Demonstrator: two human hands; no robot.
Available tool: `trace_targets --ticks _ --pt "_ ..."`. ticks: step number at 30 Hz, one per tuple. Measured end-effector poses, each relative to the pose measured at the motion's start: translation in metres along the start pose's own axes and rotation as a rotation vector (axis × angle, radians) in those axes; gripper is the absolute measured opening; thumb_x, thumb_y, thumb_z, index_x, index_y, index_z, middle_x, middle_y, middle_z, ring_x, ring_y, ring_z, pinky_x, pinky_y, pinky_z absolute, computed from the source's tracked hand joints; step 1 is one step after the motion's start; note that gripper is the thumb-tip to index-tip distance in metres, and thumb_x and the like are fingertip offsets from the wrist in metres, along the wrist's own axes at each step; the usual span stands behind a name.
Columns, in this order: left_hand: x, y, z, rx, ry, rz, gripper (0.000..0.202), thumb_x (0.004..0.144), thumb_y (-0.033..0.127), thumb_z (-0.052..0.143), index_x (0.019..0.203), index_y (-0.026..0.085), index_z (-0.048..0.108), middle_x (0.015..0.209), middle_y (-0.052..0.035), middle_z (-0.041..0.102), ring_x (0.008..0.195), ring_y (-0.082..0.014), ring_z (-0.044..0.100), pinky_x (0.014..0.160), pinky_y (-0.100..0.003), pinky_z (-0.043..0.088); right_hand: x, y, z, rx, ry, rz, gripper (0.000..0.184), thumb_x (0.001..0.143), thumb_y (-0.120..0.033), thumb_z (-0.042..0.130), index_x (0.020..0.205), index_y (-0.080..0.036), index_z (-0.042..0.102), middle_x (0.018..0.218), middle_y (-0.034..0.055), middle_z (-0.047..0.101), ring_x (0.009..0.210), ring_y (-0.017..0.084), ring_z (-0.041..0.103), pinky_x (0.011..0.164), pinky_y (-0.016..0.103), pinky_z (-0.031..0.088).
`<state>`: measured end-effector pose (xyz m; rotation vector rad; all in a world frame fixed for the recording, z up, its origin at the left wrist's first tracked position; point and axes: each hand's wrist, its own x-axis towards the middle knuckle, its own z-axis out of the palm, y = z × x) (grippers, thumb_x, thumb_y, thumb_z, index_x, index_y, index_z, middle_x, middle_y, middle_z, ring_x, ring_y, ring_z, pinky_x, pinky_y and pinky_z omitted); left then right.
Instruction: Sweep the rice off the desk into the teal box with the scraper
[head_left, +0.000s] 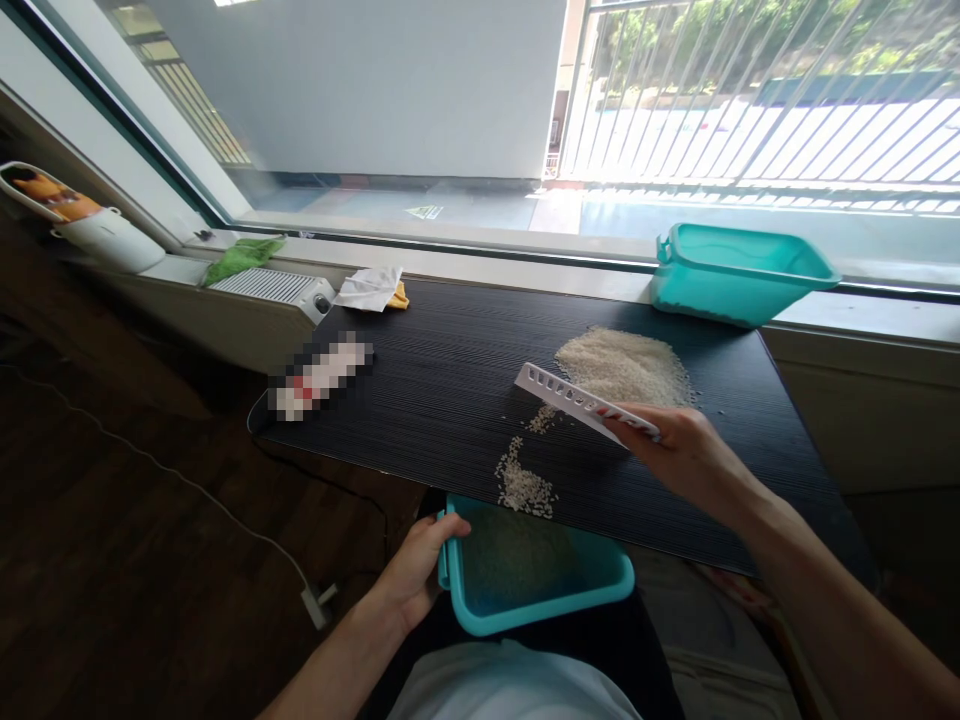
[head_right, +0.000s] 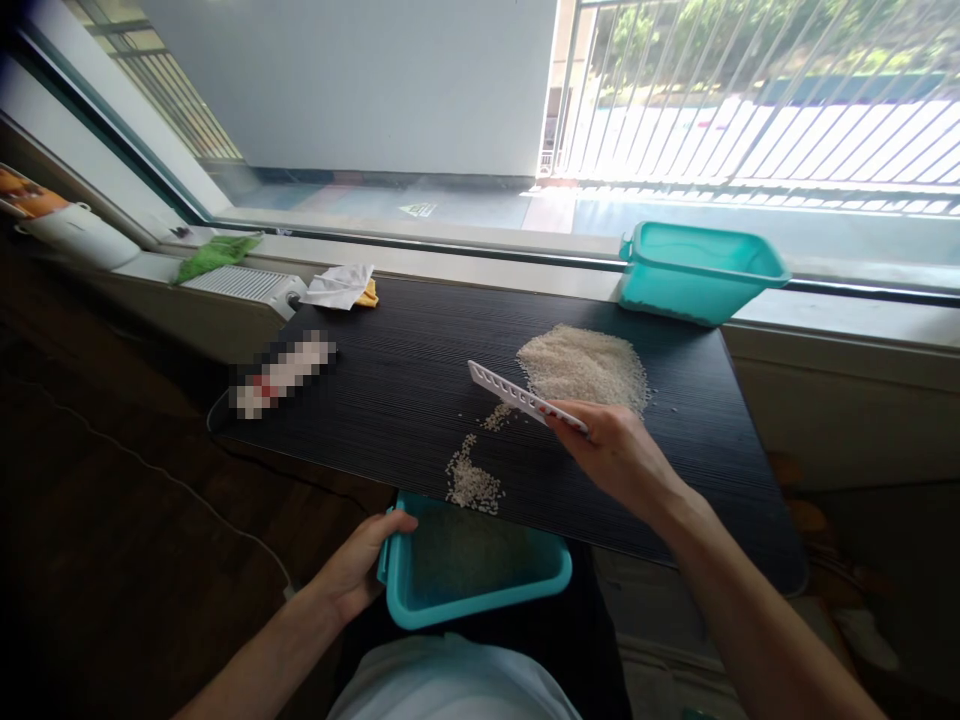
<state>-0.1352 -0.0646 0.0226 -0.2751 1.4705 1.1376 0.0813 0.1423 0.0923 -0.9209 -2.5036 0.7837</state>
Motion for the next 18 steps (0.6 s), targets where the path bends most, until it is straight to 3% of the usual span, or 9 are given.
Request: trace_targets --ticks 4,12,18 --pt "0.001 0.003 0.0 -0.01 -0.013 0.007 0.003 0.066 0.007 0.066 0.066 0.01 0.064 0.058 -0.0039 0.066 0.049 -0.013 0.06 0.053 -0.023 0.049 -0.002 -0.013 0.002 0.027 -0.085 -0.093 0.037 0.098 -0.038 0.048 0.11 -0.016 0.075 0.106 0.0078 0.079 0.089 0.023 0.074 0.074 0.027 0.056" --pt "0.003 0.004 -0.002 -0.011 -0.049 0.013 0.008 0.063 0.009 0.067 0.071 0.009 0.068 0.06 -0.0059 0.069 0.051 -0.0143 0.061 0.057 -0.024 0.052 -0.021 -0.021 0.002 0.106 -0.19 -0.249 0.031 0.093 -0.024 0.053 0.114 -0.025 0.075 0.11 0.0083 0.078 0.097 0.024 0.074 0.081 0.032 0.061" --pt "0.006 0.003 -0.002 -0.003 -0.069 0.025 0.009 0.064 0.01 0.066 0.072 0.009 0.068 0.063 -0.0079 0.071 0.054 -0.0166 0.065 0.057 -0.025 0.052 -0.046 -0.032 0.005 0.199 -0.242 -0.351 0.049 0.088 -0.014 0.052 0.129 -0.037 0.065 0.114 0.0027 0.077 0.099 0.023 0.074 0.083 0.033 0.062"
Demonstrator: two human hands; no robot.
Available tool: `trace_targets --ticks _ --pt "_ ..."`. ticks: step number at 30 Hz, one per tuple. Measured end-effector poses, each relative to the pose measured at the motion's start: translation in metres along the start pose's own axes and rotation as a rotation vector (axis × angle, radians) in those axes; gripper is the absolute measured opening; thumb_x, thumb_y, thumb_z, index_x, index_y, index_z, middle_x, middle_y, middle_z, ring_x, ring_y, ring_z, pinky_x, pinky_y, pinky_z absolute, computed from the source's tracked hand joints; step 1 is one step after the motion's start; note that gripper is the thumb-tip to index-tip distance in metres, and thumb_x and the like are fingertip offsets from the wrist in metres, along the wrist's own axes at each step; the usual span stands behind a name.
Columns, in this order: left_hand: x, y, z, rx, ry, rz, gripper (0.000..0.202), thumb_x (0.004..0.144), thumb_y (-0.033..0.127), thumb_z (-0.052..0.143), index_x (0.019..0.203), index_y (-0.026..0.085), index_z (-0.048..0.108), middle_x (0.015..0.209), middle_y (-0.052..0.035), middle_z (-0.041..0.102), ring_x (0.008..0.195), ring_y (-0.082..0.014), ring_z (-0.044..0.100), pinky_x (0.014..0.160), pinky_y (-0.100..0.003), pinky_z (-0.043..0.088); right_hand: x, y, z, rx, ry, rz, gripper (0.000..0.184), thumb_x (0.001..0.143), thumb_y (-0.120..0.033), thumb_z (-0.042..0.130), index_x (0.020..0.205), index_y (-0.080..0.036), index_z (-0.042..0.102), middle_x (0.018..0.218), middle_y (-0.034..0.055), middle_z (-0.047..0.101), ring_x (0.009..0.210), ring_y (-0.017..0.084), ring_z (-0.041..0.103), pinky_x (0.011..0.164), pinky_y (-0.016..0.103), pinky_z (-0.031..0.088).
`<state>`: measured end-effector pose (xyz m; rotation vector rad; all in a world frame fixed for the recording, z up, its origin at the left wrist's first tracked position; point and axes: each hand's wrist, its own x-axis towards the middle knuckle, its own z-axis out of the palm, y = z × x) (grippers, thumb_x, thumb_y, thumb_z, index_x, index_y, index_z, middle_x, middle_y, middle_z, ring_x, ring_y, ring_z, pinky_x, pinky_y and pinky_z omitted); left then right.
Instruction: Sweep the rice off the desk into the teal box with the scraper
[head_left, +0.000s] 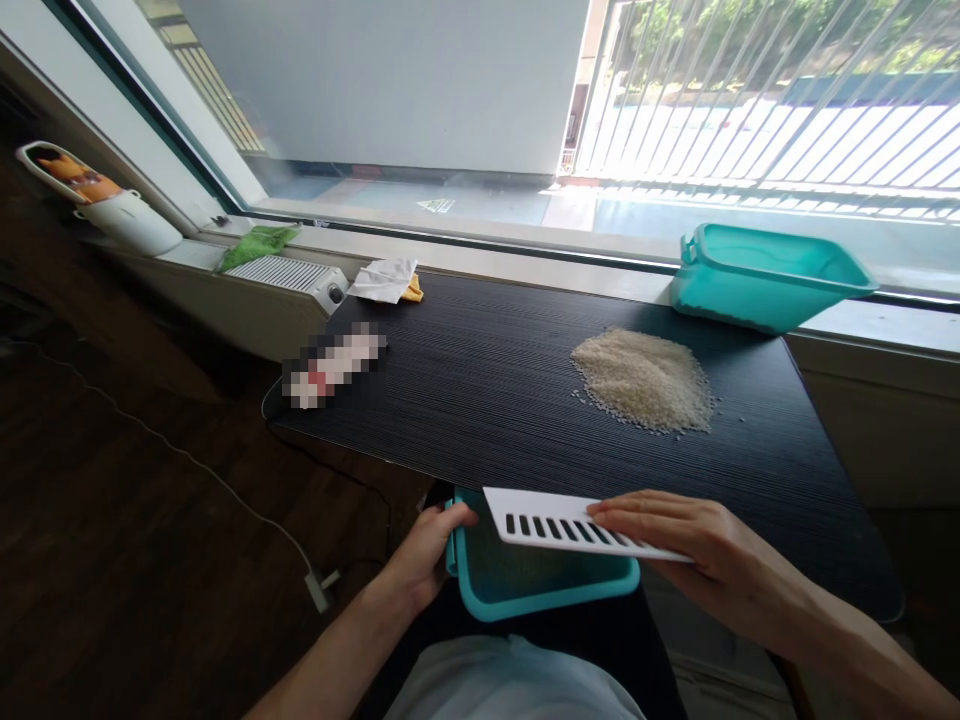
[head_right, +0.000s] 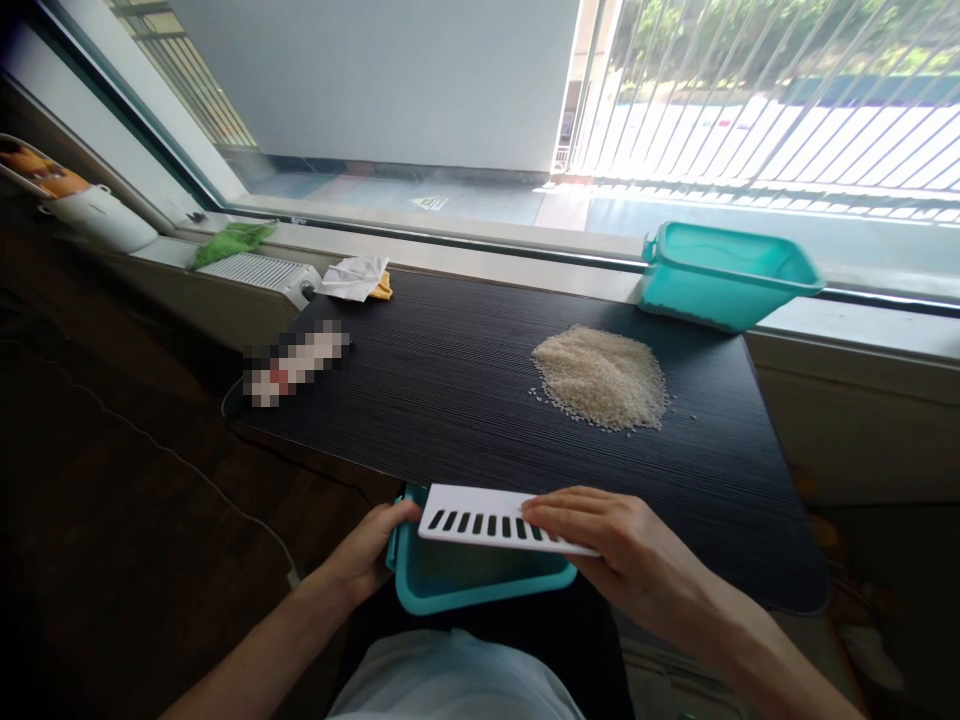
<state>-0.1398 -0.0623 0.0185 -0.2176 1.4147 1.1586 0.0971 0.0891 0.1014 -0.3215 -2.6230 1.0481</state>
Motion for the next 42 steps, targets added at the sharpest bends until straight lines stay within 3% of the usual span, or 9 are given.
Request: trace_targets --ticks 5,11,15,17,21,25,29,36,42 --pt "0.002 -0.001 -0.003 0.025 0.0 -0.016 0.004 0.065 0.012 0.068 0.067 0.01 0.066 0.061 -0.0077 0.07 0.051 -0.0165 0.064 0.056 -0.026 0.052 -0.014 -0.008 -0.001 0.021 -0.056 0.009 0.059 0.088 -0.018 0.056 0.138 -0.047 0.053 0.119 -0.0008 0.075 0.102 0.024 0.073 0.084 0.034 0.062" --pt "-0.004 -0.004 0.002 -0.012 -0.011 -0.01 0.013 0.063 0.01 0.069 0.076 0.009 0.069 0.069 -0.0076 0.072 0.057 -0.0159 0.065 0.061 -0.025 0.053 -0.005 0.001 -0.002 -0.033 0.116 0.069 0.036 0.092 -0.022 0.056 0.122 -0.036 0.07 0.111 0.0039 0.078 0.098 0.023 0.074 0.081 0.031 0.062" --pt "-0.008 -0.01 0.01 -0.001 -0.032 -0.01 0.01 0.064 0.01 0.068 0.074 0.009 0.068 0.065 -0.0078 0.07 0.056 -0.0159 0.064 0.06 -0.025 0.051 -0.013 -0.001 -0.003 -0.003 0.044 0.049 0.038 0.092 -0.022 0.056 0.125 -0.037 0.068 0.112 0.0033 0.078 0.098 0.022 0.074 0.081 0.03 0.062" --pt "-0.007 -0.015 0.015 0.008 -0.045 -0.013 0.009 0.063 0.01 0.068 0.073 0.009 0.068 0.065 -0.0076 0.07 0.055 -0.0156 0.063 0.058 -0.025 0.05 -0.025 0.001 -0.013 0.001 0.069 0.07 0.038 0.092 -0.025 0.055 0.125 -0.039 0.068 0.113 0.0024 0.077 0.099 0.023 0.074 0.08 0.03 0.062" --pt "-0.001 -0.022 0.022 0.05 -0.07 -0.028 0.008 0.065 0.011 0.071 0.072 0.011 0.066 0.064 -0.004 0.067 0.055 -0.014 0.06 0.059 -0.025 0.049 -0.05 0.025 -0.051 -0.164 0.338 0.273 0.028 0.091 -0.038 0.058 0.111 -0.033 0.077 0.109 0.0045 0.079 0.095 0.026 0.075 0.084 0.034 0.061" --pt "0.004 -0.029 0.028 0.082 -0.045 -0.067 0.007 0.069 0.013 0.07 0.071 0.012 0.063 0.062 -0.0023 0.062 0.056 -0.0138 0.058 0.06 -0.026 0.049 -0.057 0.057 -0.087 -0.254 0.453 0.471 0.043 0.088 -0.054 0.057 0.105 -0.021 0.079 0.105 0.0091 0.079 0.094 0.032 0.074 0.087 0.041 0.059" --pt "0.006 -0.034 0.031 0.101 -0.013 -0.087 0.009 0.073 0.016 0.071 0.074 0.013 0.062 0.065 -0.0016 0.061 0.058 -0.0142 0.058 0.063 -0.028 0.049 -0.043 0.078 -0.103 -0.227 0.411 0.483 0.054 0.086 -0.059 0.057 0.103 -0.013 0.079 0.103 0.0135 0.079 0.092 0.032 0.074 0.082 0.039 0.058" --pt "-0.005 -0.027 0.038 0.169 0.061 -0.149 0.007 0.081 0.017 0.066 0.079 0.014 0.06 0.067 -0.0016 0.06 0.062 -0.0164 0.058 0.066 -0.031 0.05 -0.024 0.096 -0.108 -0.145 0.272 0.476 0.059 0.088 -0.06 0.055 0.109 -0.009 0.076 0.103 0.0118 0.079 0.09 0.027 0.073 0.078 0.031 0.056" --pt "0.0 -0.029 0.037 0.168 -0.004 -0.137 0.024 0.068 0.024 0.079 0.078 0.016 0.059 0.067 -0.0006 0.06 0.066 -0.0179 0.061 0.069 -0.031 0.05 -0.019 0.106 -0.106 -0.137 0.252 0.504 0.064 0.088 -0.062 0.053 0.111 -0.007 0.075 0.104 0.014 0.079 0.091 0.03 0.072 0.08 0.036 0.056"
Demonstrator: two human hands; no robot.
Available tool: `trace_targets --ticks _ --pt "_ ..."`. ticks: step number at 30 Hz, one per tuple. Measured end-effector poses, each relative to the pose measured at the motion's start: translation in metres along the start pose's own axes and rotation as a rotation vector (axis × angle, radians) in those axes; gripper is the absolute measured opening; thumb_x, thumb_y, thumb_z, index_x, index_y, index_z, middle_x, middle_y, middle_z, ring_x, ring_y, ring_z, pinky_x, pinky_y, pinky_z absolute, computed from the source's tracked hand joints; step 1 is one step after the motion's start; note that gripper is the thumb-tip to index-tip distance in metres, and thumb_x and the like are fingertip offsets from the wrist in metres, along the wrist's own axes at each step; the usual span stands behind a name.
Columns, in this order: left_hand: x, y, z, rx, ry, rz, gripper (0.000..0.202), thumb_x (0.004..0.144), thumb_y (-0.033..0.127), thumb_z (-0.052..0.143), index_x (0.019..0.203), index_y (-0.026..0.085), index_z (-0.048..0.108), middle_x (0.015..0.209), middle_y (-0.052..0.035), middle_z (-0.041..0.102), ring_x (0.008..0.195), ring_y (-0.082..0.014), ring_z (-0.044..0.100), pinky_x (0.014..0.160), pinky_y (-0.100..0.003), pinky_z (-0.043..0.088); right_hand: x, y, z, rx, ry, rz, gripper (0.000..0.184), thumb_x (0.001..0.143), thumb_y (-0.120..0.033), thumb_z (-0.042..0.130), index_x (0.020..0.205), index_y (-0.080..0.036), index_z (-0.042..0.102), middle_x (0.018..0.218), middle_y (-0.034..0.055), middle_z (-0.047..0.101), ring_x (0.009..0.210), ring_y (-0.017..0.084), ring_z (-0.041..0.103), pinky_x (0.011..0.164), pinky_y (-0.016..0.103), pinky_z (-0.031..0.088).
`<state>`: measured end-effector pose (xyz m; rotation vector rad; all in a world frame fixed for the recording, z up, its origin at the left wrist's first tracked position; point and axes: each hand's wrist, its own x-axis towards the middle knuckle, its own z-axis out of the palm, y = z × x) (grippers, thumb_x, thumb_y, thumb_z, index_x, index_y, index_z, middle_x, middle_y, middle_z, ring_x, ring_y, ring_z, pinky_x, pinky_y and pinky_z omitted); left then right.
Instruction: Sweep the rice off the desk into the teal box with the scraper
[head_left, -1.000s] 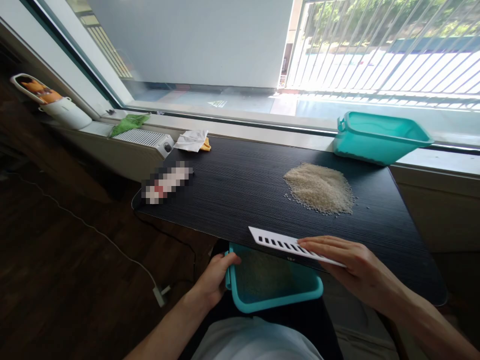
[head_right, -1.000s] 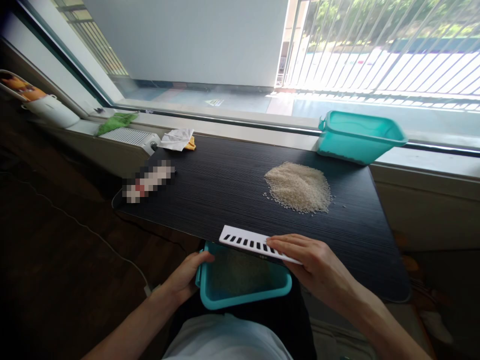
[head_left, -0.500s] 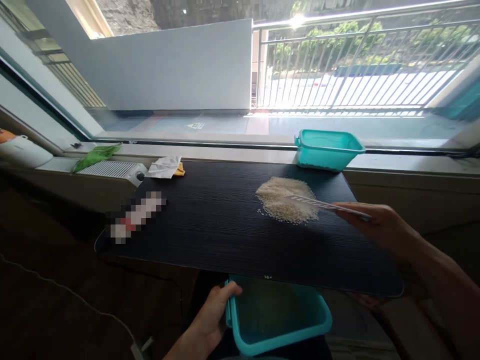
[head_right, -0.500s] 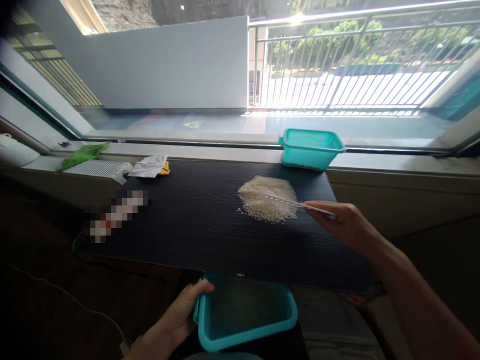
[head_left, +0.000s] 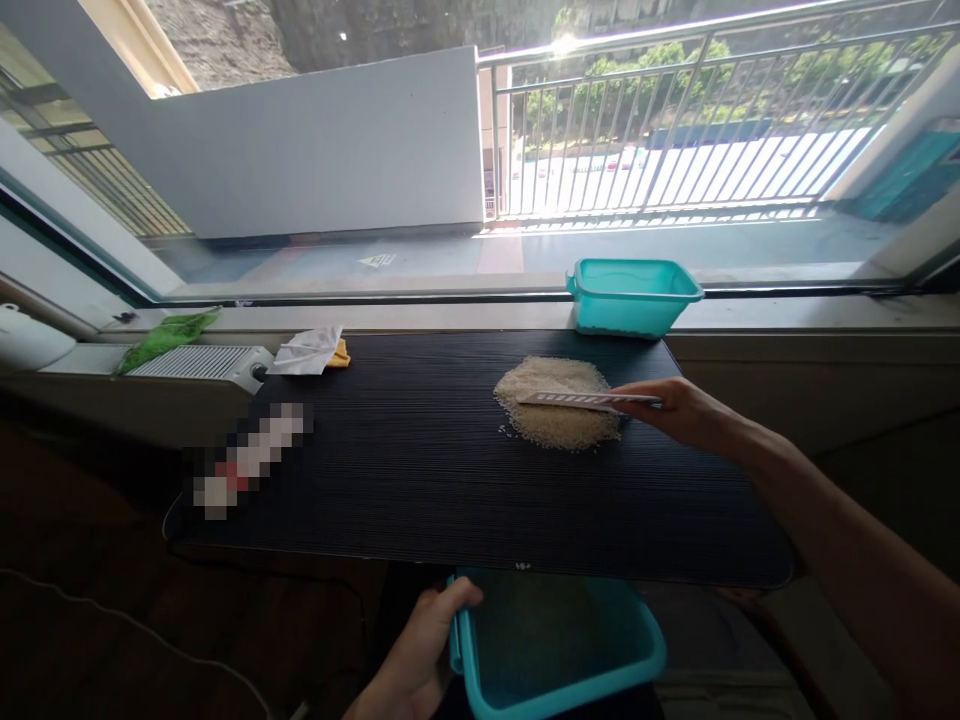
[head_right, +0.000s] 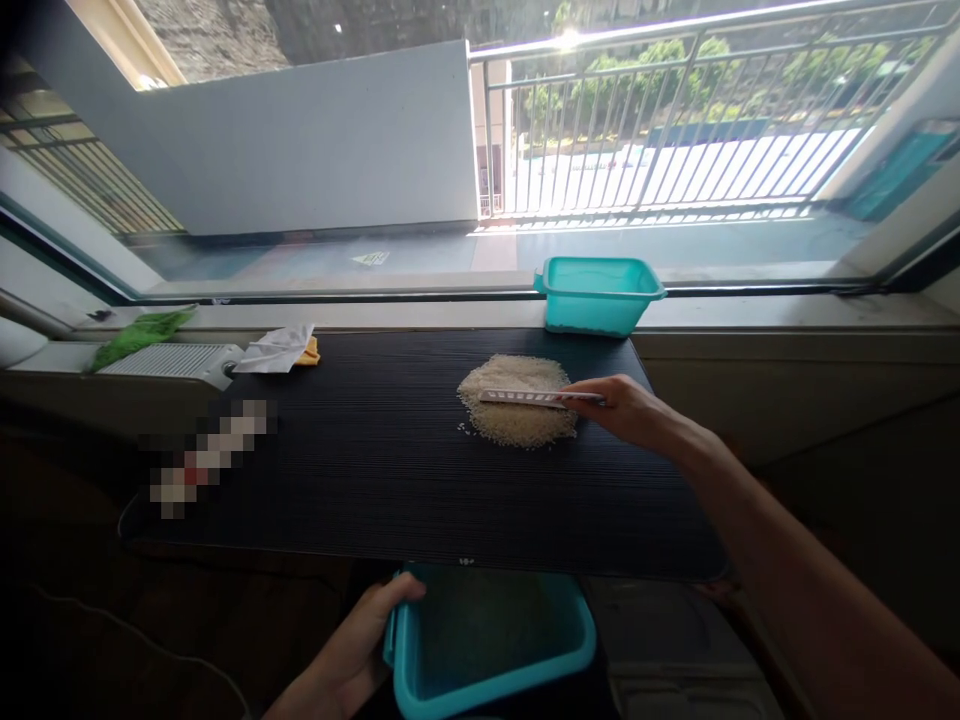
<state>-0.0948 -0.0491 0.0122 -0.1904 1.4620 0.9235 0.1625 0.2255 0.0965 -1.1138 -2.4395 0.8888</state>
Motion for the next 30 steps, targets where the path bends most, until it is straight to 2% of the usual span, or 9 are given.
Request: trace_targets --ticks 5,12,17,23,26,30 --pt "0.005 -0.005 -0.001 -0.004 -0.019 0.013 0.022 0.069 0.023 0.077 0.079 0.015 0.06 0.067 -0.0006 0.06 0.063 -0.0162 0.06 0.068 -0.03 0.05 -0.01 -0.004 0.007 0.016 -0.039 -0.027 0.06 0.087 -0.064 0.053 0.112 -0.015 0.076 0.111 0.0122 0.077 0.097 0.033 0.072 0.083 0.039 0.058" --pt "-0.006 0.0 0.008 -0.004 0.002 -0.013 0.009 0.077 0.014 0.067 0.082 0.013 0.059 0.068 -0.0015 0.06 0.061 -0.0147 0.058 0.065 -0.029 0.05 -0.035 -0.029 0.021 0.04 -0.082 -0.106 0.048 0.092 -0.054 0.052 0.112 -0.017 0.076 0.111 0.0116 0.077 0.1 0.032 0.072 0.085 0.04 0.058" --pt "-0.005 -0.005 0.009 -0.027 -0.074 0.011 0.011 0.072 0.013 0.069 0.079 0.013 0.06 0.066 -0.0004 0.059 0.058 -0.0128 0.056 0.064 -0.027 0.048 -0.049 -0.043 0.027 0.04 -0.098 -0.171 0.043 0.094 -0.047 0.05 0.112 -0.019 0.077 0.113 0.0117 0.077 0.101 0.03 0.072 0.086 0.039 0.059" --pt "-0.007 -0.006 0.012 -0.02 -0.09 0.016 0.012 0.066 0.015 0.069 0.074 0.012 0.06 0.061 0.0004 0.058 0.055 -0.0124 0.053 0.059 -0.025 0.045 -0.062 -0.052 0.03 0.02 -0.097 -0.206 0.038 0.095 -0.043 0.051 0.11 -0.022 0.078 0.11 0.0097 0.078 0.097 0.028 0.074 0.085 0.037 0.059" --pt "-0.009 -0.004 0.013 -0.018 -0.106 0.026 0.014 0.064 0.015 0.069 0.076 0.011 0.063 0.063 -0.0007 0.06 0.057 -0.0133 0.055 0.06 -0.026 0.045 -0.055 -0.055 0.029 0.005 -0.075 -0.197 0.038 0.095 -0.042 0.051 0.111 -0.019 0.077 0.109 0.0108 0.078 0.097 0.028 0.074 0.082 0.036 0.059" --pt "-0.006 -0.007 0.011 -0.007 -0.104 0.038 0.015 0.065 0.016 0.068 0.077 0.012 0.062 0.064 -0.0008 0.06 0.058 -0.0134 0.054 0.062 -0.026 0.046 -0.02 -0.055 0.032 -0.018 -0.029 -0.197 0.042 0.095 -0.043 0.05 0.115 -0.015 0.075 0.112 0.0128 0.077 0.099 0.03 0.073 0.081 0.037 0.058"
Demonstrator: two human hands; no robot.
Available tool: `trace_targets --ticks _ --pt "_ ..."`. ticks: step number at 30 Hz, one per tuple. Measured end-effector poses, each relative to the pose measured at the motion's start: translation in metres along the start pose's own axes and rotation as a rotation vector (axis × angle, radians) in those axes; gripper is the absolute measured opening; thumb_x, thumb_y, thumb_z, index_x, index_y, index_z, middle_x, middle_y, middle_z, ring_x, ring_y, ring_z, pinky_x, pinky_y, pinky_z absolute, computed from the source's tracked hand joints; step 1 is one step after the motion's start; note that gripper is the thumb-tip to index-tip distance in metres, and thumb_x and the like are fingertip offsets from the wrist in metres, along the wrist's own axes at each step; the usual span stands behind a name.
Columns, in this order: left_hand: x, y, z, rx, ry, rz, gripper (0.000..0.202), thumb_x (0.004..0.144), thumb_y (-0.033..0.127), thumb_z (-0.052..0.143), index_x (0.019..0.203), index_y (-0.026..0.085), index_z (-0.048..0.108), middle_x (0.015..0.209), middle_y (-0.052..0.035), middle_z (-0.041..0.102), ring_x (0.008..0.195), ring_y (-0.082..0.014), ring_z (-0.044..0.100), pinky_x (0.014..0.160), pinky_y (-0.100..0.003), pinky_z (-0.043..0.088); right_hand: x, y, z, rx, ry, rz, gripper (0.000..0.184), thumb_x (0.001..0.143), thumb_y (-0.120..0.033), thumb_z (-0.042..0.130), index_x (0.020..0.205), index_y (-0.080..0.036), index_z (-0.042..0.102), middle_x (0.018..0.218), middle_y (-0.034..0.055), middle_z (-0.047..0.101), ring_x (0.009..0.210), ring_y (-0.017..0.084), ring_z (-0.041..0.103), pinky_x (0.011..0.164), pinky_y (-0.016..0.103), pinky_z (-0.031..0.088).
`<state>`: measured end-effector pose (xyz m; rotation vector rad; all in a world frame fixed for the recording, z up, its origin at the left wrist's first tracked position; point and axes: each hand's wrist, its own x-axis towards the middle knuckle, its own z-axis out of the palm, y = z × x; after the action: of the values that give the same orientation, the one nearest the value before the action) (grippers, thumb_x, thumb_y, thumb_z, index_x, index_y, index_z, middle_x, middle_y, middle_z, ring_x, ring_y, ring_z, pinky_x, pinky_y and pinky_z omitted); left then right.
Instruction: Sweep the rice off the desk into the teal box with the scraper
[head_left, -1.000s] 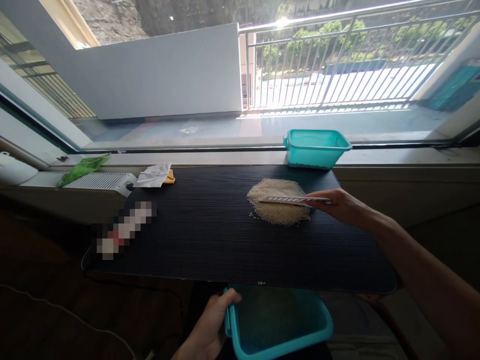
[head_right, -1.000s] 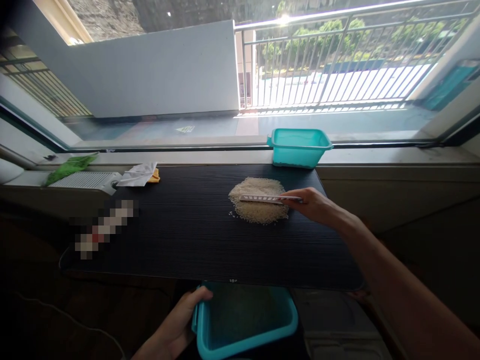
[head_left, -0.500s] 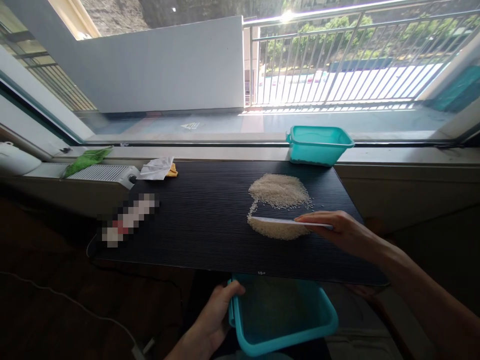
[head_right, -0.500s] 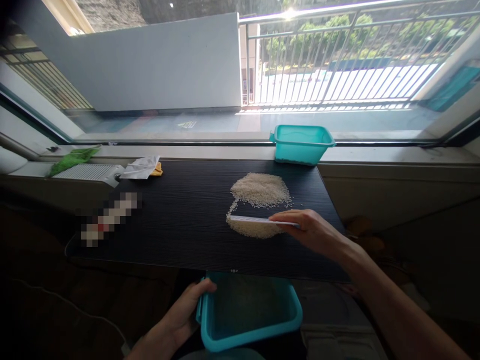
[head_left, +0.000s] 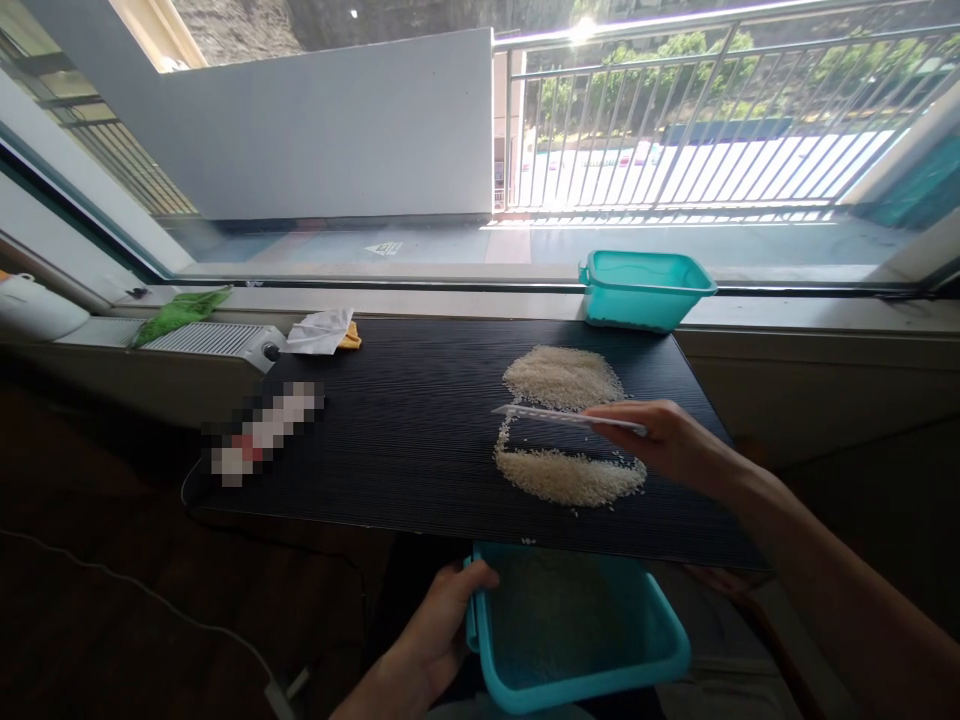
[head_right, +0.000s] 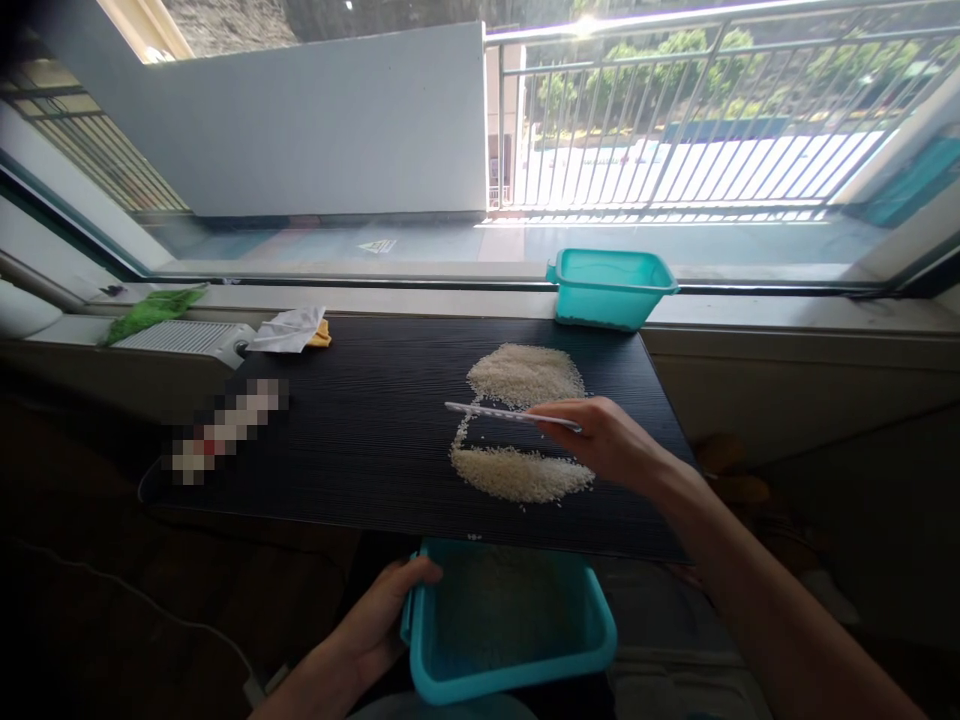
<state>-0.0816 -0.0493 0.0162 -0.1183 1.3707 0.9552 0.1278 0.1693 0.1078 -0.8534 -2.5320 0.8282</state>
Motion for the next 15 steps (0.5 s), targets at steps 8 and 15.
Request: trace_targets --ticks 8,15 --pt "0.002 -0.002 -0.002 0.002 -0.002 0.021 0.017 0.062 0.017 0.068 0.077 0.012 0.062 0.064 -0.0008 0.059 0.059 -0.0135 0.054 0.062 -0.026 0.045 0.039 0.005 0.018 -0.026 -0.034 -0.052 0.037 0.095 -0.035 0.049 0.112 -0.015 0.075 0.108 0.0122 0.078 0.094 0.029 0.073 0.076 0.035 0.056" --pt "0.004 -0.001 -0.002 -0.007 -0.045 0.024 0.026 0.055 0.022 0.074 0.076 0.014 0.062 0.065 -0.0006 0.061 0.059 -0.0134 0.054 0.062 -0.026 0.045 0.006 -0.021 0.032 0.034 -0.12 -0.131 0.035 0.096 -0.035 0.048 0.113 -0.02 0.075 0.111 0.0091 0.078 0.097 0.025 0.073 0.081 0.032 0.056"
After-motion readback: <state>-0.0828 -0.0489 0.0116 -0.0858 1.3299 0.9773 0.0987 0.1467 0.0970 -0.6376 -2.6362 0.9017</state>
